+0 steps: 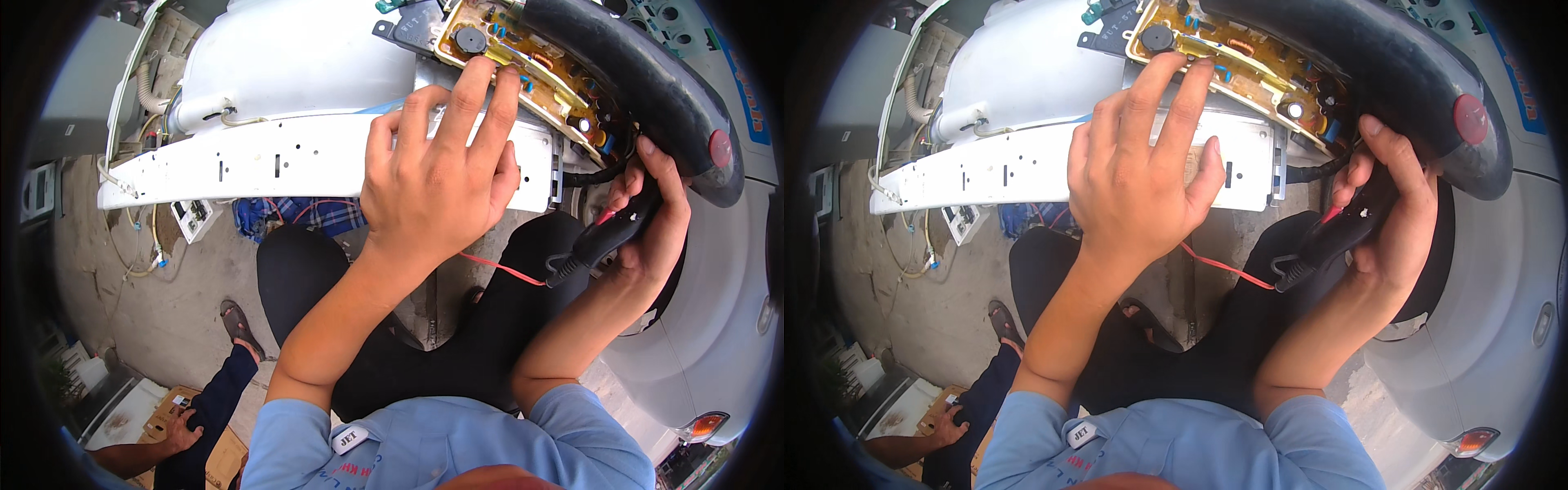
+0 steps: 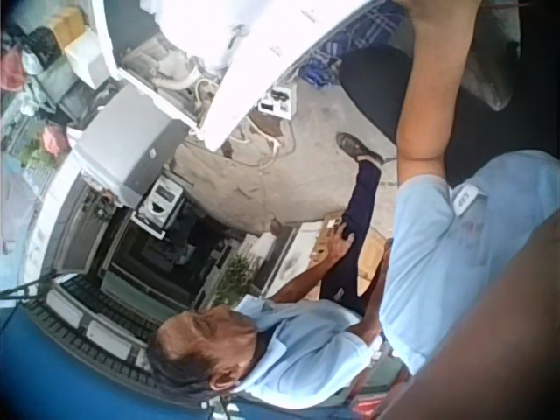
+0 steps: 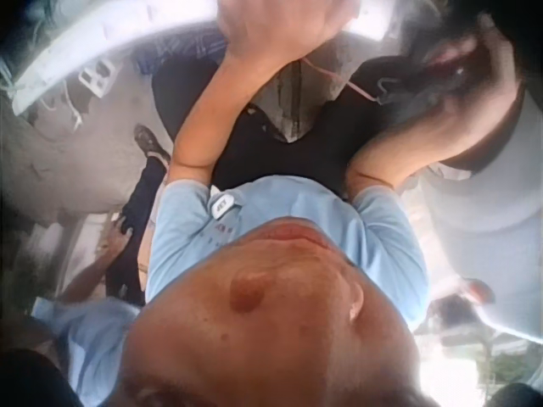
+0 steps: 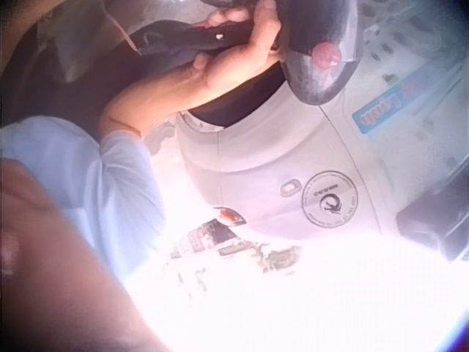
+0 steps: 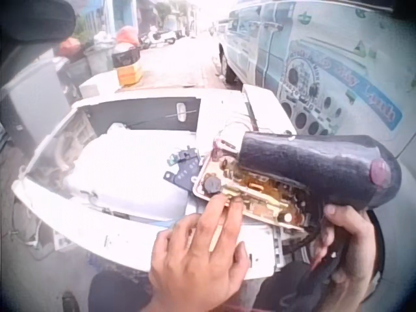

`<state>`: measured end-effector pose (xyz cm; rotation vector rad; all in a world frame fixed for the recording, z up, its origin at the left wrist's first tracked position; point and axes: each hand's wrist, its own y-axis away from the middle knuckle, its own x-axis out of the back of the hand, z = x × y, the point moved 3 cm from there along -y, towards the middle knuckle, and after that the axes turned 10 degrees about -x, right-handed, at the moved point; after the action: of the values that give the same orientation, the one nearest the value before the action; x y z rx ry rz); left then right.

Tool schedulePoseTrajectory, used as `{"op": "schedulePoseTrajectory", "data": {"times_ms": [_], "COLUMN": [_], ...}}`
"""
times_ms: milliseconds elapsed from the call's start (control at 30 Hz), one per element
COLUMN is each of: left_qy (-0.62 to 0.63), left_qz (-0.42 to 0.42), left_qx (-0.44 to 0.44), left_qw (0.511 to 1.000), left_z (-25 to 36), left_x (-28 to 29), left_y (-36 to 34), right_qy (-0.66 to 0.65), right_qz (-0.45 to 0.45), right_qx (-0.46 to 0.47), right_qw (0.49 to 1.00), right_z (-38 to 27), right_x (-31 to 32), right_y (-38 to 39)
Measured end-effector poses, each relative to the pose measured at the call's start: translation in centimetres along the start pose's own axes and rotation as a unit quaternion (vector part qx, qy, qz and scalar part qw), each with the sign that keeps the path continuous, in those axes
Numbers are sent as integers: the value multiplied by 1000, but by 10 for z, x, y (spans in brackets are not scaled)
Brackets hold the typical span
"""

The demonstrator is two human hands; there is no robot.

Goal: The person sits on the ground and uses a handheld device to test components on an exposed circuit board of a white appliance. They point to and touch various parts of the board while holding the device.

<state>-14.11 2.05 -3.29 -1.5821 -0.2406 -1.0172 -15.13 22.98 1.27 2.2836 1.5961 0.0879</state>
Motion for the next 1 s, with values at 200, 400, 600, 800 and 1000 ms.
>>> {"op": "schedulePoseTrajectory", "data": {"times_ms": [200, 400, 600, 800, 1000], "left_qy": [-5, -10, -10, -14, 11], "left_qz": [8, -11, -25, -18, -34], "left_qx": [-6, 1, 7, -6, -2], "left_qw": [1000, 1000, 1000, 1000, 999], "left_z": [-4, -1, 1, -1, -2], "left_x": [-4, -2, -2, 1, 6], "left_y": [0, -1, -2, 1, -9], "right_qy": [30, 45, 67, 92, 51], "right_qz": [9, 27, -2, -16, 5], "right_qx": [7, -3, 12, 19, -3], "right_qw": [999, 999, 998, 995, 999], "right_z": [-3, -7, -10, -8, -9], "right_x": [-5, -10, -6, -12, -11], "right_y": [5, 10, 9, 12, 9]}}
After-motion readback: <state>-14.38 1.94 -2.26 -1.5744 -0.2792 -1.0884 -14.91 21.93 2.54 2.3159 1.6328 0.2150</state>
